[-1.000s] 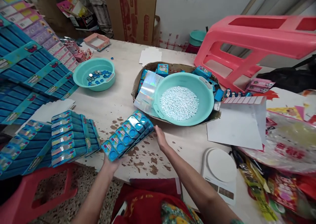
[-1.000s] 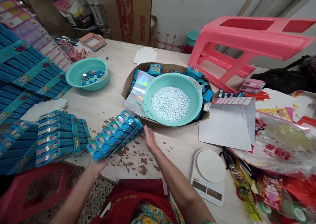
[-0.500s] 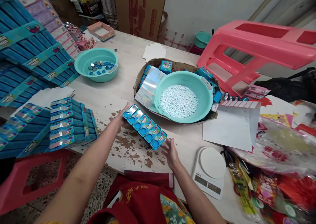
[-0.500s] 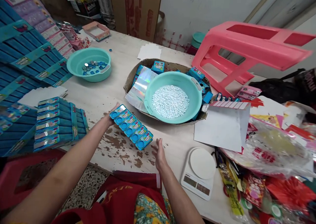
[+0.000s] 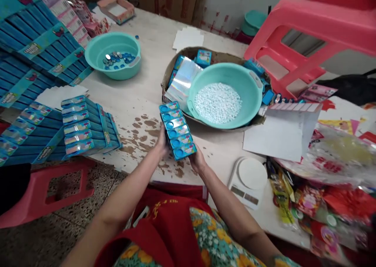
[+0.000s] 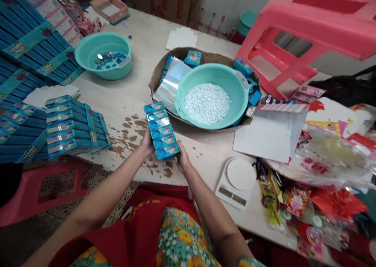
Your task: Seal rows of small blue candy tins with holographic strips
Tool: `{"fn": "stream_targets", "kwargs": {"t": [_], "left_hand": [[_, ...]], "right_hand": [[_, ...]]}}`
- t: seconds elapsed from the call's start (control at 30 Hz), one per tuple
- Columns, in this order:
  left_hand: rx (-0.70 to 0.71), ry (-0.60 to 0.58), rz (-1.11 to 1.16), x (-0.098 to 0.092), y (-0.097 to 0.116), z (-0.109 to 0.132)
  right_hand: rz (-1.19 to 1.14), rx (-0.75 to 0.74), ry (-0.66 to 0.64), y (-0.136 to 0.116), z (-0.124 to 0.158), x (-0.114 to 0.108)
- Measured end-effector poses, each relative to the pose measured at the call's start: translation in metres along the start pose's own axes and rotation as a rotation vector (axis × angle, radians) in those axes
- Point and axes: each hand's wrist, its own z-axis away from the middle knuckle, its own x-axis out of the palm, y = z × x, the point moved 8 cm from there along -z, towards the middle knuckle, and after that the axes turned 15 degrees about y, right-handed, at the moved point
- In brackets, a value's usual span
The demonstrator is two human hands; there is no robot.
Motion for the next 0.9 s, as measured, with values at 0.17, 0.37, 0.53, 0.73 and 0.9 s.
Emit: {"fn": "stream_targets", "kwargs": {"t": [0.17,0.37,0.53,0.73,0.9], "left_hand": [[0.248,0.426,-0.495,-0.109,-0.023,0.047],[0.491,-0.407,-1.242,-0.044,-0.109,0.119],[0.543,-0.563,-1.459,0.002,-0.142,0.109],[0.583,-0.468,-1.556,0.011,-0.149,0.095],[0.568,-0.411,-1.555,0.025,-0.152,0.086]], "right_hand": [[0.42,-0.303,0.324,-0.028,0.026,-0.092],[0.84,-0.87,0.162,-0.035,0.116,-0.118],[1.062,-1.08,0.095,0.003,0.135,-0.106],[1.229,-1.119,0.081,0.025,0.118,-0.114],[1.317,-1.099,0.048,0.028,0.109,-0.124]]}}
